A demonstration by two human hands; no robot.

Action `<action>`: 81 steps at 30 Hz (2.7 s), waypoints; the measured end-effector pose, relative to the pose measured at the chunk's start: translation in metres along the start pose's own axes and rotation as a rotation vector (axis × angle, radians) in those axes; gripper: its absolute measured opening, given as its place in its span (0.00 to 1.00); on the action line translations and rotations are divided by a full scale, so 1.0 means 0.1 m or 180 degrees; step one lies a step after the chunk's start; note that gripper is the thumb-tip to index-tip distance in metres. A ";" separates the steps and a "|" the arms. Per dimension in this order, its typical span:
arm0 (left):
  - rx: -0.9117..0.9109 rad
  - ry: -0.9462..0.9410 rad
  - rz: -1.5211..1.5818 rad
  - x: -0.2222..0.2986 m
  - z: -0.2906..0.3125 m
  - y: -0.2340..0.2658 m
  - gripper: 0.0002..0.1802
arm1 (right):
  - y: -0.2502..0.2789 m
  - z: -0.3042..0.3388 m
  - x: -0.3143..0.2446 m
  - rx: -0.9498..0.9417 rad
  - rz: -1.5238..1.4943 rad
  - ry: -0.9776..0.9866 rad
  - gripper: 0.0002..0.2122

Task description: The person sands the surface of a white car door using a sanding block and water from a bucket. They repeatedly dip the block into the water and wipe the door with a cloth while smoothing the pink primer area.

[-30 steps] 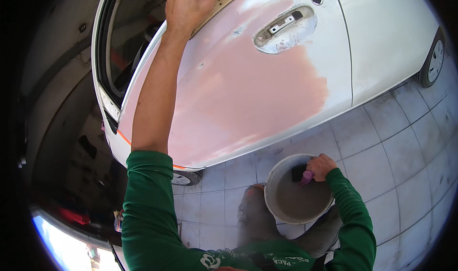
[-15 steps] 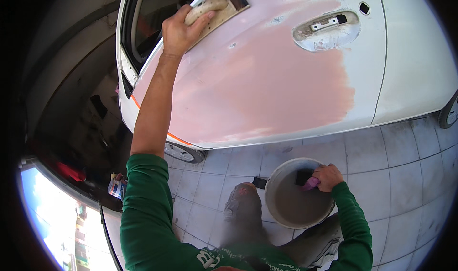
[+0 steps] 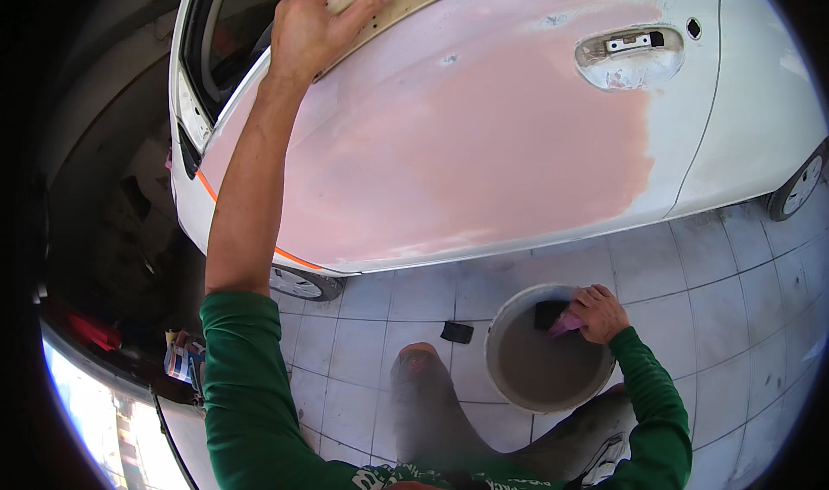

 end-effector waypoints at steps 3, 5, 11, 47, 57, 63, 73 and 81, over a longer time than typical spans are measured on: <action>-0.0301 -0.0081 0.0756 0.40 -0.42 0.50 0.30 | 0.27 -0.08 -0.20 0.0534 0.0370 -0.0344 0.17; -0.0419 -0.0437 0.1133 0.34 -0.47 0.54 0.29 | 0.17 -0.11 -0.18 0.0192 -0.0012 -0.0903 0.16; -0.0255 -0.1451 0.1662 -0.01 -0.51 0.19 0.27 | 0.05 -0.12 -0.20 -0.0270 -0.0590 -0.2041 0.12; 0.0290 -0.1496 0.0943 -0.71 0.62 -0.10 0.22 | -0.23 0.67 -1.07 0.1020 -0.1417 -0.4378 0.15; -0.0003 -0.1168 0.1105 -0.55 0.70 -0.16 0.23 | -0.16 0.69 -1.16 0.1200 -0.1562 -0.4495 0.15; 0.0281 -0.1225 0.0638 -0.58 0.21 0.11 0.22 | -0.14 0.49 -1.14 0.1273 -0.1470 -0.4566 0.15; 0.0578 -0.1420 0.0705 -1.34 1.45 -0.21 0.23 | -0.28 0.61 -1.15 0.1199 -0.1296 -0.4490 0.15; 0.0297 -0.0890 0.0324 -0.83 0.23 0.15 0.26 | -0.12 0.57 -1.14 0.1130 -0.1777 -0.4460 0.15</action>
Point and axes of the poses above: each hand's wrist, its own z-axis away from the middle knuckle, its own y-axis out of the back of the hand, x = y × z, the point moved 1 cm from there along -z, towards the middle knuckle, and after that the axes turned 11 degrees about -x, right-handed, at the moved point
